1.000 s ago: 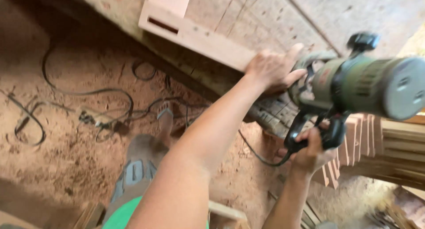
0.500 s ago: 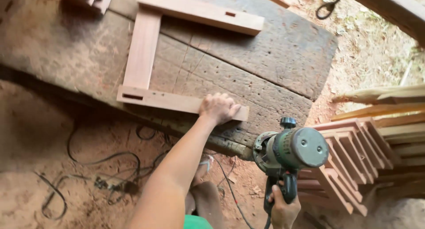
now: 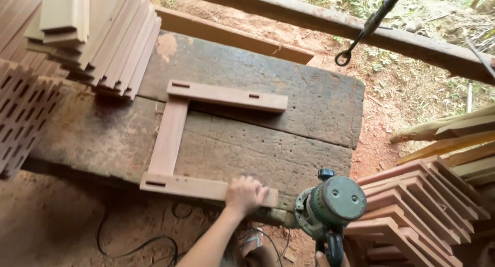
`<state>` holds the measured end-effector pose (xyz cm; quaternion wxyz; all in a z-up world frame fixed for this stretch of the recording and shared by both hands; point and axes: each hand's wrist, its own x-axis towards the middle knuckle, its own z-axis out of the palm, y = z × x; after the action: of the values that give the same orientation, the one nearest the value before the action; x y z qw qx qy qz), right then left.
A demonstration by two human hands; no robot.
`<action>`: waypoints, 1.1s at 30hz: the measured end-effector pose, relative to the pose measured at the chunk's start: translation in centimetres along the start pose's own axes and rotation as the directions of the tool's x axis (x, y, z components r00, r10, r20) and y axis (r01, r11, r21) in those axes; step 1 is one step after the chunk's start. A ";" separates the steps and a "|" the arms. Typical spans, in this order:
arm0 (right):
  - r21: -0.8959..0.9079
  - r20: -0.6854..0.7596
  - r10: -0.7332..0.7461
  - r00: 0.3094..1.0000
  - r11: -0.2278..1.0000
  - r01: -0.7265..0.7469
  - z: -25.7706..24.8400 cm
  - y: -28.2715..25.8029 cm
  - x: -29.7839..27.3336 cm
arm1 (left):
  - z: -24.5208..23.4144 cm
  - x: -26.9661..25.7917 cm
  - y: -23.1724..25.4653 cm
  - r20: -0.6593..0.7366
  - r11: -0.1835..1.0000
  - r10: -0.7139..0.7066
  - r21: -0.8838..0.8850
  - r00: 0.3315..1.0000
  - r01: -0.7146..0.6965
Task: Using a wood router to shape the edges of wooden frame components on a workbench.
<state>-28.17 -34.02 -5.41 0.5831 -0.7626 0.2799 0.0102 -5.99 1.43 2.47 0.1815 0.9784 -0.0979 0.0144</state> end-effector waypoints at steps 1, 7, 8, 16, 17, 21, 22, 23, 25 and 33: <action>-0.030 0.028 -0.175 0.984 0.984 0.175 -0.3 2.0 1.1 | 0.1 -0.3 0.2 0.025 0.998 -0.005 -0.054 1.000 0.006; 0.042 -0.070 0.148 0.986 0.988 -0.146 5.7 -10.3 4.0 | -2.0 9.1 -4.3 -0.129 0.956 -0.051 -0.293 0.990 0.011; 0.033 -0.075 0.149 0.986 0.989 -0.147 7.7 -13.1 4.4 | -2.8 11.7 -5.0 -0.126 0.953 -0.054 -0.303 0.991 0.013; 0.143 -0.176 -0.155 0.972 0.973 0.181 18.5 -26.6 12.4 | 2.3 30.8 -8.7 -0.115 0.945 0.044 -0.317 0.992 -0.079; 0.128 -0.169 -0.154 0.973 0.976 0.176 19.1 -27.0 13.3 | 1.7 31.3 -8.4 -0.109 0.942 0.032 -0.328 0.994 -0.066; 0.016 -0.135 -0.161 0.978 0.986 0.165 20.3 -27.2 16.1 | 1.6 32.3 -8.0 0.304 0.990 0.002 -0.137 0.953 0.041; -0.008 -0.092 -0.215 0.972 0.977 0.215 20.3 -27.0 16.4 | 1.8 32.0 -8.1 0.283 0.985 0.015 -0.172 0.959 0.035; -0.021 -0.079 -0.206 0.975 0.979 0.205 20.5 -27.3 16.9 | 2.2 32.5 -8.2 0.293 0.983 0.002 -0.178 0.956 0.053; -0.034 -0.090 -0.190 0.978 0.982 0.188 20.6 -27.9 17.2 | 2.8 32.9 -8.0 0.390 0.963 0.006 -0.250 0.921 0.099; 0.069 -0.025 -0.238 0.971 0.969 0.239 21.0 -28.5 18.6 | 2.5 32.5 -7.7 0.343 0.965 0.023 -0.254 0.939 0.070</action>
<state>6.58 -18.27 6.64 0.6047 -0.7694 0.1911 -0.0761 27.39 1.56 -0.52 0.2898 0.9343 -0.1172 -0.1715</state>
